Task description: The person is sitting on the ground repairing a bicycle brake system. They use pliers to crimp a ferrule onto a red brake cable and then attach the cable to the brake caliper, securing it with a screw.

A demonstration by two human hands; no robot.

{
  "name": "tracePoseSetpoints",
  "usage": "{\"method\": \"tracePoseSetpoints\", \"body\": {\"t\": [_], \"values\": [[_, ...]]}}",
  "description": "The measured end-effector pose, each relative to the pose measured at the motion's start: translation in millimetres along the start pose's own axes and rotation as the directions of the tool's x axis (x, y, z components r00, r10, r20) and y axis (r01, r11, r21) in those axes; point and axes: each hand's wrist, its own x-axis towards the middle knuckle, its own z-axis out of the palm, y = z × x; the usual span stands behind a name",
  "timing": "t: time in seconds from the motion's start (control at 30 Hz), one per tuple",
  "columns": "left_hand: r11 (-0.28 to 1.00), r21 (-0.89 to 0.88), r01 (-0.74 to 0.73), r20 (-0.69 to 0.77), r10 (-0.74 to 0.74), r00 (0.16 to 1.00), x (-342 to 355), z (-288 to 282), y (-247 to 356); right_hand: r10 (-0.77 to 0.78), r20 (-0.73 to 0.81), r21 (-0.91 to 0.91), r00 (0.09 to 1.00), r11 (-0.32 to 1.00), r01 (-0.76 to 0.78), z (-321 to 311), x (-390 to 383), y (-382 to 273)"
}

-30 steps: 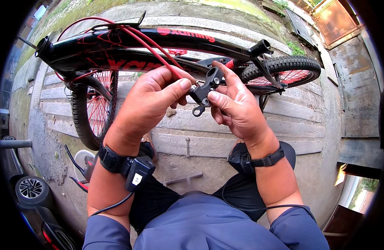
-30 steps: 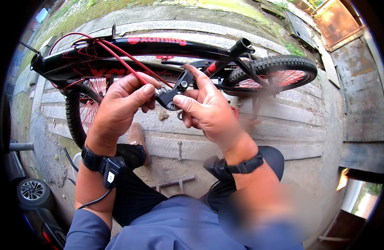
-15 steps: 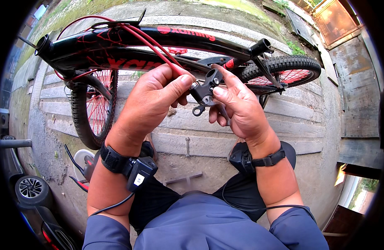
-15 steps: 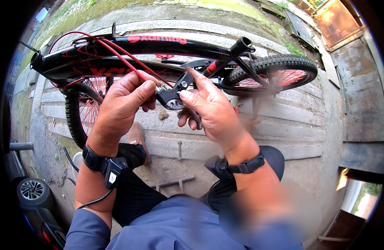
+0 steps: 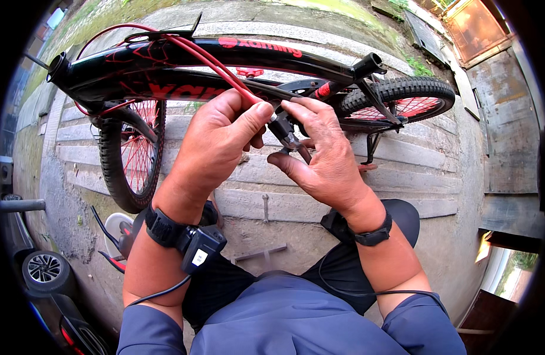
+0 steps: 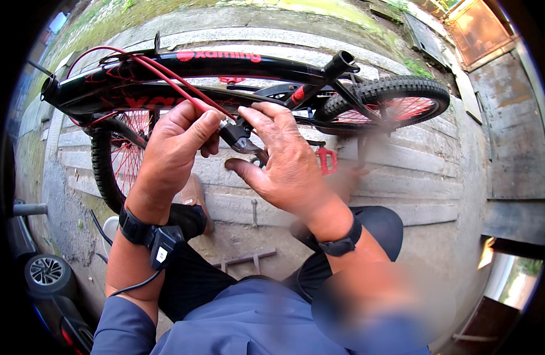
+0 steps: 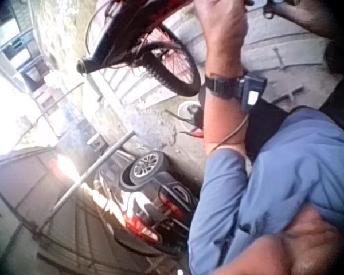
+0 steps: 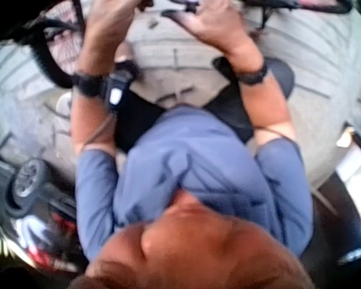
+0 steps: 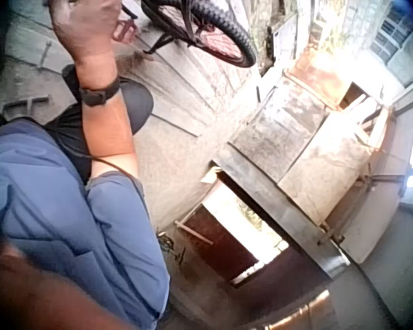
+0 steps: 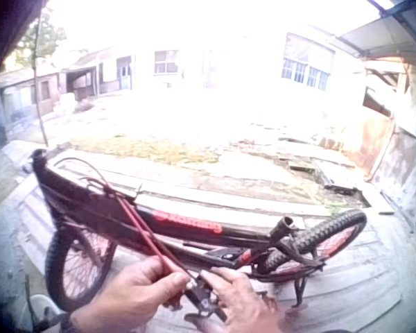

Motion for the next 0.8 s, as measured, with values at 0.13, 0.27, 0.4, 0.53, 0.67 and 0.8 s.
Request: {"method": "tracePoseSetpoints", "body": {"t": [0.13,0.27,0.4,0.53,0.67,0.8], "values": [[0.999,0.032,-0.031,0.005,0.030,1.000,-1,0,-2,-0.002,0.022,0.073,1.000,0.997,0.000,4,0,2],[0.998,0.055,-0.032,0.001,0.032,0.999,-2,2,2,0.011,0.057,0.233,0.998,0.972,-0.024,5,-3,6],[0.999,0.003,-0.043,0.004,0.043,0.999,-1,1,2,0.026,0.145,0.269,0.989,0.961,-0.065,-1,1,3],[0.998,0.011,-0.064,-0.051,0.064,0.997,-2,0,3,0.170,0.320,0.422,0.932,0.855,-0.301,-6,0,2],[0.972,0.150,-0.179,-0.172,0.204,0.964,-1,-6,4,0.224,0.375,0.549,0.900,0.729,-0.410,-6,-1,1],[0.634,0.624,-0.458,-0.078,0.633,0.770,-6,-7,15,0.237,0.443,0.611,0.865,0.625,-0.485,-8,1,-3]]}}
